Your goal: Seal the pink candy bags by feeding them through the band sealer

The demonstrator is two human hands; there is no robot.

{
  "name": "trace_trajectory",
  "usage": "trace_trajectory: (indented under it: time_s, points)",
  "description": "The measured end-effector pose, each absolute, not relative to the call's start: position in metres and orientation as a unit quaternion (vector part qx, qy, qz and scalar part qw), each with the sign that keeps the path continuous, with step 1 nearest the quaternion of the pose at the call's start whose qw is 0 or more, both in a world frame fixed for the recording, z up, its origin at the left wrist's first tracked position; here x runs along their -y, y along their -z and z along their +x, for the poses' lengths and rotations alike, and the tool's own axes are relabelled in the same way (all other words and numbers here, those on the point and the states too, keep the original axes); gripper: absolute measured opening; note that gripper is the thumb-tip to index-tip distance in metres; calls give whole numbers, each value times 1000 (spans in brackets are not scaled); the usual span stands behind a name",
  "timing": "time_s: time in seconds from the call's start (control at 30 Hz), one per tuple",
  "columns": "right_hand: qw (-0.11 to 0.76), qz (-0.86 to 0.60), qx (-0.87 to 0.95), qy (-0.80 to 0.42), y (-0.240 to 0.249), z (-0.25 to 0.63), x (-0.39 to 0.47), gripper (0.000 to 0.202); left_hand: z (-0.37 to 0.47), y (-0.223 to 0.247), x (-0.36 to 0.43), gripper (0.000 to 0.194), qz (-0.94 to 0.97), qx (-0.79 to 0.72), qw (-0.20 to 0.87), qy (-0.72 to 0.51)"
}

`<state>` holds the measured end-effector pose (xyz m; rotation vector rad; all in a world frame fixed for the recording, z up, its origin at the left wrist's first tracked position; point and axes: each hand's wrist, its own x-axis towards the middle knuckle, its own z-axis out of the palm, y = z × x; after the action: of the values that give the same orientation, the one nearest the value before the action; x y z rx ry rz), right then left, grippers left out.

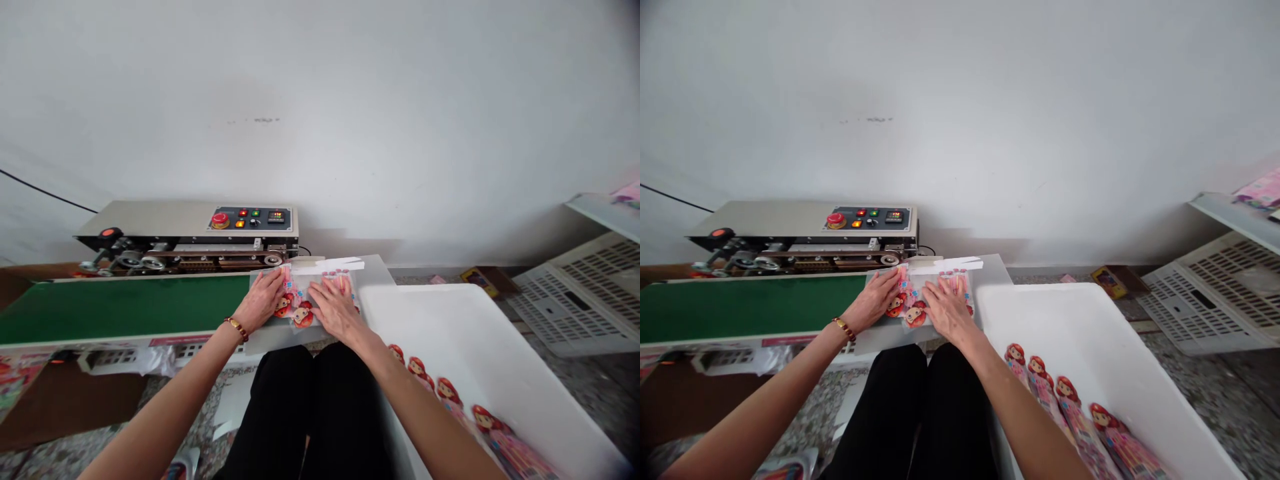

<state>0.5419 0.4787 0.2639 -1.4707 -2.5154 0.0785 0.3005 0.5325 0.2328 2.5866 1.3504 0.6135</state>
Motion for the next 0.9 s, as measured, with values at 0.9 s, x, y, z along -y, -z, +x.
trace_trajectory:
  time_s: [0.9]
  points:
    - [108,-539,834,45,-259,520,-463,28,223,-230,-528,44,827,-541,2,-155]
